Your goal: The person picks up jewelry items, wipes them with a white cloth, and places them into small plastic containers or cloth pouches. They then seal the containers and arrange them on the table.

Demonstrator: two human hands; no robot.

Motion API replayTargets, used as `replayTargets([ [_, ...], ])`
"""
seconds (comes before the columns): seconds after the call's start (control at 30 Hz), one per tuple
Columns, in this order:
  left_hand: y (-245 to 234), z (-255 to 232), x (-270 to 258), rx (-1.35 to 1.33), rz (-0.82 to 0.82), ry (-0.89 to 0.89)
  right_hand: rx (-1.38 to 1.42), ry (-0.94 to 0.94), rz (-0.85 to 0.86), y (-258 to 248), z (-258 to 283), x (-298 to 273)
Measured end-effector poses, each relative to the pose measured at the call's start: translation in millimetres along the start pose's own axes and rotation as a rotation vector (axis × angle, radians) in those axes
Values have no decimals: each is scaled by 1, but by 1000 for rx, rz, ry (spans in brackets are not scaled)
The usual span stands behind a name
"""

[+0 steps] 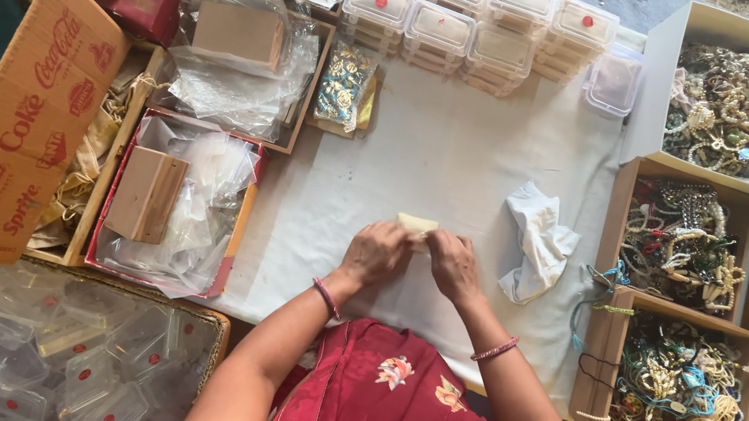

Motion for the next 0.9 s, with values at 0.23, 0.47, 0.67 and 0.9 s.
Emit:
replayTargets([
  [0.23,-16,-1,26,-139,-67,-277,155,349,8,-8,-8,19],
  [0.47,-6,6,31,-122,30,-209,3,-36,-209,-12,-12,6],
  [0.67,-17,-23,13,-354,194,-34,529,81,111,-18,4,0],
  [0.9,-140,-46,-67,-123,-280,33,712,227,435,25,7,1],
])
Point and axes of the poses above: each hand's wrist, its own x-axis towards the middle knuckle, its own y-axis out of the palm, z = x × y, the point moved 7 cm from there along x, towards the middle knuckle
